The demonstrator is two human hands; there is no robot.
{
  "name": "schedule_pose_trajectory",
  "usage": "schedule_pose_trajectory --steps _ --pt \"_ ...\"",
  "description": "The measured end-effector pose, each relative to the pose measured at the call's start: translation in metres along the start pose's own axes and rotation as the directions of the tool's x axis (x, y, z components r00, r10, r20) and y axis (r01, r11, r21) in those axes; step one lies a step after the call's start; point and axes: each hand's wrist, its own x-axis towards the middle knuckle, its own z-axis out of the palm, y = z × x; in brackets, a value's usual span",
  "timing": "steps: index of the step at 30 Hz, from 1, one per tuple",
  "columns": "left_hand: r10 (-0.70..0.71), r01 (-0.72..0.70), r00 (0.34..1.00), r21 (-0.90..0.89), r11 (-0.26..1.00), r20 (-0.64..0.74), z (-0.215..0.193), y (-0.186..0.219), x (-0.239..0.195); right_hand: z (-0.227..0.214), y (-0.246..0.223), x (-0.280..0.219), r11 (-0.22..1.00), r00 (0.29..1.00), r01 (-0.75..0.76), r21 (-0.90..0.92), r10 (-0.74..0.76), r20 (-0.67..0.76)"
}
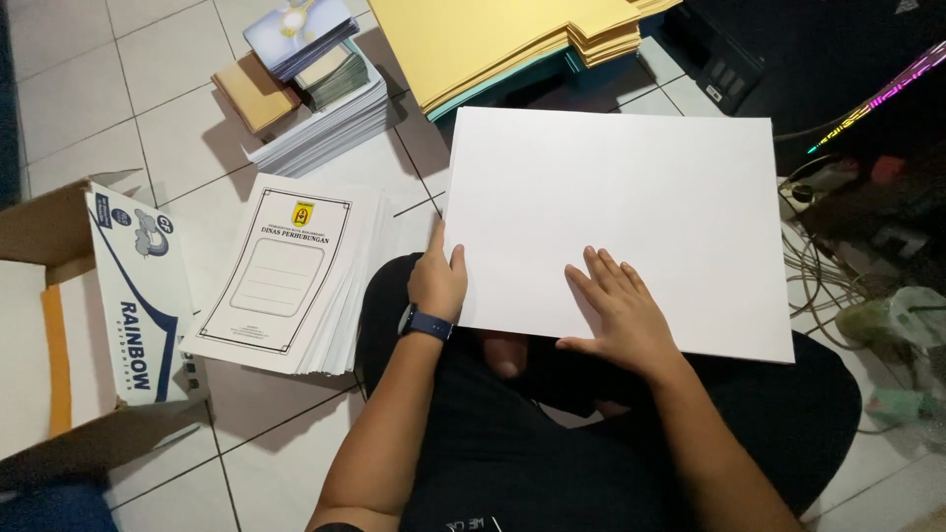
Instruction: The person sits on the floor and repeatedly places a printed document into a large white folder, then closes the folder and smooths it with both hands. This process is repeated multiple times with different documents.
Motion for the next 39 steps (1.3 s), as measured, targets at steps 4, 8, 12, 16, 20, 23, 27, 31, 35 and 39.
schedule_pose_trajectory --steps 4,8,12,16,20,23,27,31,35,39 --pt "-0.011 0.009 0.999 -0.059 0.998 -0.032 0.01 -0.013 0.011 -0.004 -0.004 0.0 1.0 1.0 -0.009 0.019 0.009 -0.004" --pt "-0.004 0.001 0.999 -0.078 0.997 -0.032 0.017 -0.02 0.014 -0.003 -0.005 0.0 1.0 1.0 -0.019 0.018 0.02 -0.012" --pt "0.331 -0.254 0.913 0.301 0.919 -0.239 0.053 -0.002 0.016 -0.002 -0.002 -0.002 1.0 1.0 -0.002 0.005 0.003 -0.03" --pt "0.67 -0.649 0.738 0.186 0.738 -0.084 0.102 0.043 0.022 -0.005 -0.006 0.0 1.0 1.0 0.011 0.0 -0.011 -0.015" --pt "0.746 -0.707 0.664 0.277 0.65 -0.054 0.127 0.056 0.053 0.005 0.001 0.006 0.997 0.999 -0.044 0.06 0.044 0.007" --pt "0.645 -0.634 0.758 0.335 0.696 0.094 0.114 0.065 0.043 0.005 -0.004 0.006 0.996 0.998 -0.069 0.056 0.07 -0.01" --pt "0.581 -0.603 0.793 0.371 0.706 0.183 0.102 0.073 0.033 0.012 0.004 0.019 0.996 0.996 -0.084 -0.017 0.083 -0.022" --pt "0.559 -0.599 0.8 0.327 0.731 0.217 0.099 0.073 0.032 -0.003 0.024 0.064 0.991 0.994 -0.1 -0.085 0.096 -0.045" --pt "0.537 -0.6 0.8 0.363 0.713 0.269 0.087 0.082 0.026 -0.012 0.066 0.142 0.986 0.99 -0.12 -0.117 0.11 -0.092" --pt "0.497 -0.583 0.811 0.351 0.732 0.309 0.077 0.089 0.022 -0.014 0.094 0.207 0.984 0.979 -0.157 -0.085 0.143 -0.146"
